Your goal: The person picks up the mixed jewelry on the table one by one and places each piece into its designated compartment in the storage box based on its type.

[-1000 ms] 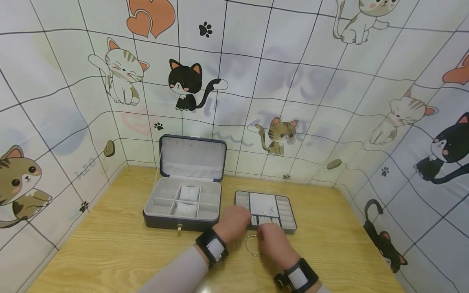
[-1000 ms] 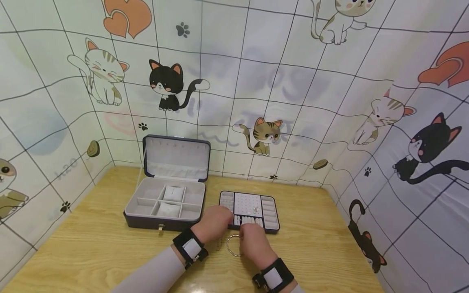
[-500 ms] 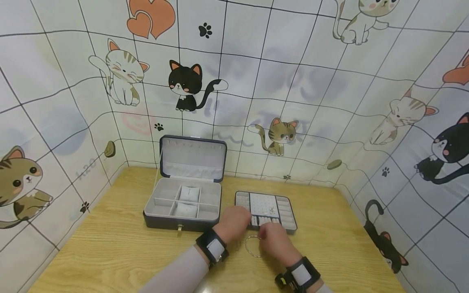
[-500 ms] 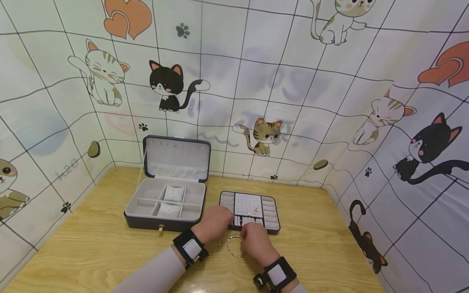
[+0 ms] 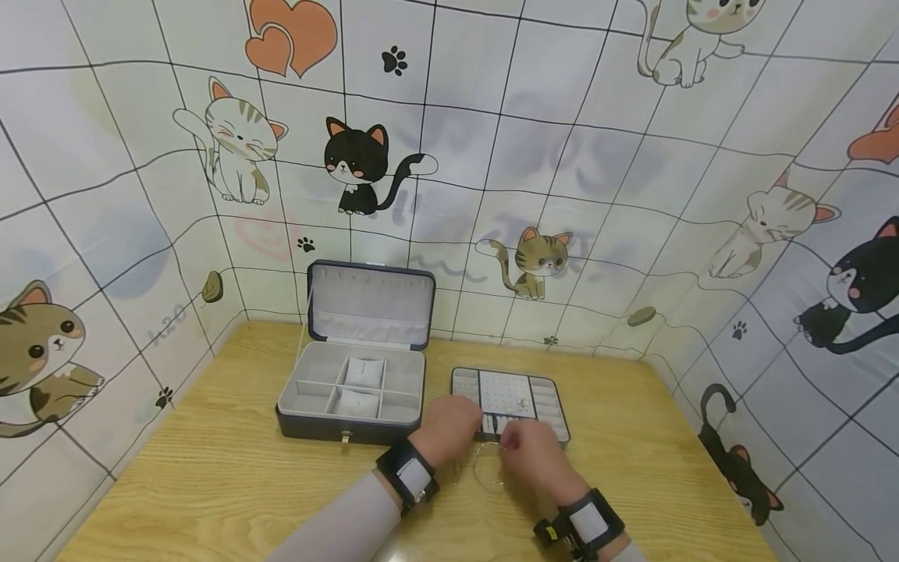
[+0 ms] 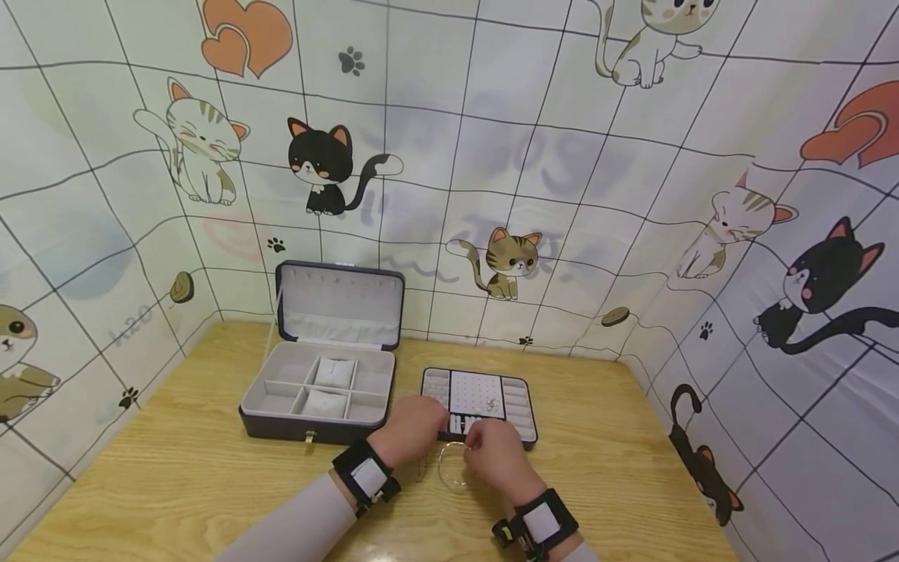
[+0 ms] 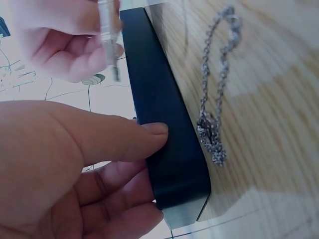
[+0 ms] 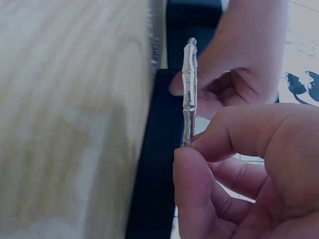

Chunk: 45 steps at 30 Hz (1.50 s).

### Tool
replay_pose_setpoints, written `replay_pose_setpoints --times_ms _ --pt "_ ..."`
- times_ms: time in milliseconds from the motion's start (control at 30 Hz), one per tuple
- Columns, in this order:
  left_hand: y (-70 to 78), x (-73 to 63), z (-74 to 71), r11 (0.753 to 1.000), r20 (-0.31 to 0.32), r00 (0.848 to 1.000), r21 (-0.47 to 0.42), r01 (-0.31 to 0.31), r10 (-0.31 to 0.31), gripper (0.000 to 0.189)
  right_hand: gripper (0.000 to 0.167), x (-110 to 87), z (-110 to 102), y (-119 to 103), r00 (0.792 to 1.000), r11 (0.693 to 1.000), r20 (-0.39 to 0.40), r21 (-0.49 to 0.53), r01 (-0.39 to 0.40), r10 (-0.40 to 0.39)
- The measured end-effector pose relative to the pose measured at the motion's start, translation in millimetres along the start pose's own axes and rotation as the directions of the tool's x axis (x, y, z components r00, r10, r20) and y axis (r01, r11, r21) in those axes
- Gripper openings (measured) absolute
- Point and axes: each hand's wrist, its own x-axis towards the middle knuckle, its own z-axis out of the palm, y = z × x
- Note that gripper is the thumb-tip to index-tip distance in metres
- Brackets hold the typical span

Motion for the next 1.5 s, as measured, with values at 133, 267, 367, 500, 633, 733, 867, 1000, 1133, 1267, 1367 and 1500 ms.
replay_pose_setpoints --times_ms 133,267,367,500,633,733,867,1000,1133,1267,1367,1500 --pt "-0.7 -0.4 0.1 1.000 0.003 1.000 -0.019 0.001 -0.001 0.014 0.016 -0.9 -9 -2 1.000 1.000 -0.021 0.020 -0.007 0.007" --pt "-1.6 -1.4 -2.5 0.999 0.002 1.000 -0.049 -0.011 0.011 0.014 0.016 -1.3 -18 -3 0.999 1.000 -0.042 0.019 -0.001 0.002" --pt "-2.2 -1.9 -6.4 0.997 -0.002 1.000 -0.073 -0.022 0.022 0.013 0.015 -1.4 -24 -4 0.998 1.000 -0.062 0.017 -0.003 0.004" --pt "-2.5 -1.0 -10.6 0.992 0.011 1.000 -0.125 -0.023 0.024 0.012 0.013 -2.1 -32 -6 0.996 1.000 -0.081 0.024 -0.019 0.021" --pt "-0.7 1.4 -15.3 0.967 0.030 1.000 -0.253 0.015 -0.007 0.013 0.013 -4.2 -38 -9 0.993 0.999 -0.112 0.046 -0.021 0.026" --pt "0.1 2.8 -20.4 0.920 0.056 0.997 -0.385 0.070 -0.052 0.021 0.013 -5.5 -41 -11 0.989 0.999 -0.147 0.051 -0.006 0.014" --pt "-2.7 3.2 -26.7 0.856 0.060 0.992 -0.502 0.123 -0.107 0.026 0.013 -6.2 -43 -13 0.984 0.999 -0.178 0.050 -0.003 0.011" --pt "-6.9 2.8 -30.2 0.788 0.033 0.987 -0.599 0.144 -0.155 0.022 0.013 -6.4 -45 -15 0.982 0.999 -0.189 0.054 -0.007 0.017" --pt "-10.3 3.6 -32.5 0.691 0.049 0.981 -0.703 0.166 -0.186 0.016 0.012 -6.0 -45 -16 0.980 0.998 -0.193 0.062 -0.025 0.036" --pt "-11.3 5.0 -34.6 0.619 0.062 0.982 -0.768 0.163 -0.181 0.018 0.011 -5.8 -44 -16 0.979 0.997 -0.197 0.069 -0.035 0.048" --pt "-10.7 5.9 -35.4 0.584 0.063 0.985 -0.799 0.147 -0.162 0.019 0.012 -6.5 -43 -16 0.979 0.997 -0.198 0.076 -0.030 0.045" --pt "-9.8 7.0 -35.6 0.552 0.069 0.988 -0.823 0.136 -0.140 0.016 0.013 -7.2 -40 -15 0.978 0.997 -0.209 0.079 -0.011 0.027"
